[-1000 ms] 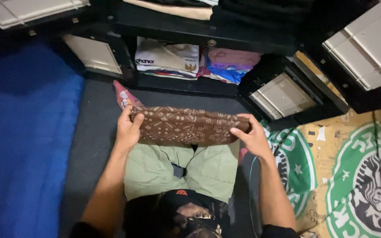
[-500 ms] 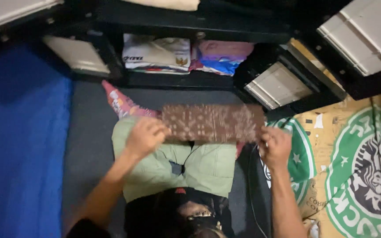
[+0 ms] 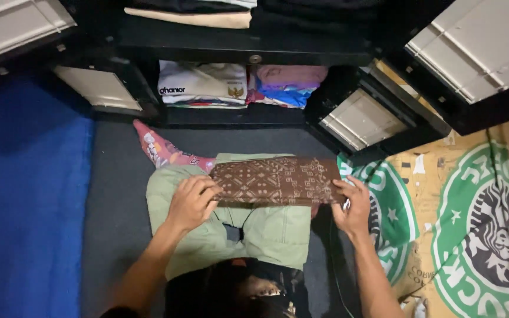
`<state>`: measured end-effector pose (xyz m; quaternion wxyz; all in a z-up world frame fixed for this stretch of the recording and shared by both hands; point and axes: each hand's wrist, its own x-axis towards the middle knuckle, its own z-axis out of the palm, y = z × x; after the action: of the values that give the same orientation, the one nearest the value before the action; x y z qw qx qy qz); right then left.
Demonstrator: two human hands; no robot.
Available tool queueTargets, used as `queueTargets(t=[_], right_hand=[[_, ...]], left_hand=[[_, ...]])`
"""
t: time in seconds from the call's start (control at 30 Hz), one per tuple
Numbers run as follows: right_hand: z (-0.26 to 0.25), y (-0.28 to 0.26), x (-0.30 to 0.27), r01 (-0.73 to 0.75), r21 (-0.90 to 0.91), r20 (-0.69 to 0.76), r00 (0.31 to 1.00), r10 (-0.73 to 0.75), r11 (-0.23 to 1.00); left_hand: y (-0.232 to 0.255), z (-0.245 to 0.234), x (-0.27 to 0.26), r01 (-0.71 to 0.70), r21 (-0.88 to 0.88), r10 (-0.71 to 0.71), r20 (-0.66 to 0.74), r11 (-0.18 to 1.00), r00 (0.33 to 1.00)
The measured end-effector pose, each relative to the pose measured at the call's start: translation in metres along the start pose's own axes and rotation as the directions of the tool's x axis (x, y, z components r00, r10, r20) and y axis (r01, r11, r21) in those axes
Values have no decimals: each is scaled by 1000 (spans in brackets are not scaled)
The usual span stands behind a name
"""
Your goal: Folding a brown patterned cloth and then meticulously organizing and aligning stacks of folded t-shirts inside a black locker.
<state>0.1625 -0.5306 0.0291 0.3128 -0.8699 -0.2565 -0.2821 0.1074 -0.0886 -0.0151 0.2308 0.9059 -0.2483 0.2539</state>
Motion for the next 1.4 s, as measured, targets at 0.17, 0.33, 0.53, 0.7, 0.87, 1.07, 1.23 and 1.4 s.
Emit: queueTargets(t=[0.17,0.33,0.53,0.7,0.87,1.07,1.23,1.4], right_hand=[[1,-14,54,-79,310,-19,996,90,947],[-7,-39,113,-233,400,168,969,179,887],[-19,-144,197,179,228,389,884,-259,957],[-30,-216,230,438,293,436,730,-527,850],[-32,-241,237,472,289,464,691,-553,833],[-49,-225,245,334,239,483,774,-410,912],[-32,-168,218,74,376,346,913,-214,924],[26,-146,155,-510,825,353,803,481,246]], left_hand=[[20,-51,14,348,-298,-315,155,889,936],[22,-71,-10,627,-510,-474,412,589,779],[36,-88,-2,729,-523,-441,582,441,684],[60,-106,31,594,-402,-413,452,697,791],[77,-32,53,434,-462,-517,-63,773,854],[72,-19,77,255,-418,-429,-404,872,808],[77,-40,80,293,-529,-481,-261,797,837],[64,-39,72,374,-623,-607,-210,687,767]])
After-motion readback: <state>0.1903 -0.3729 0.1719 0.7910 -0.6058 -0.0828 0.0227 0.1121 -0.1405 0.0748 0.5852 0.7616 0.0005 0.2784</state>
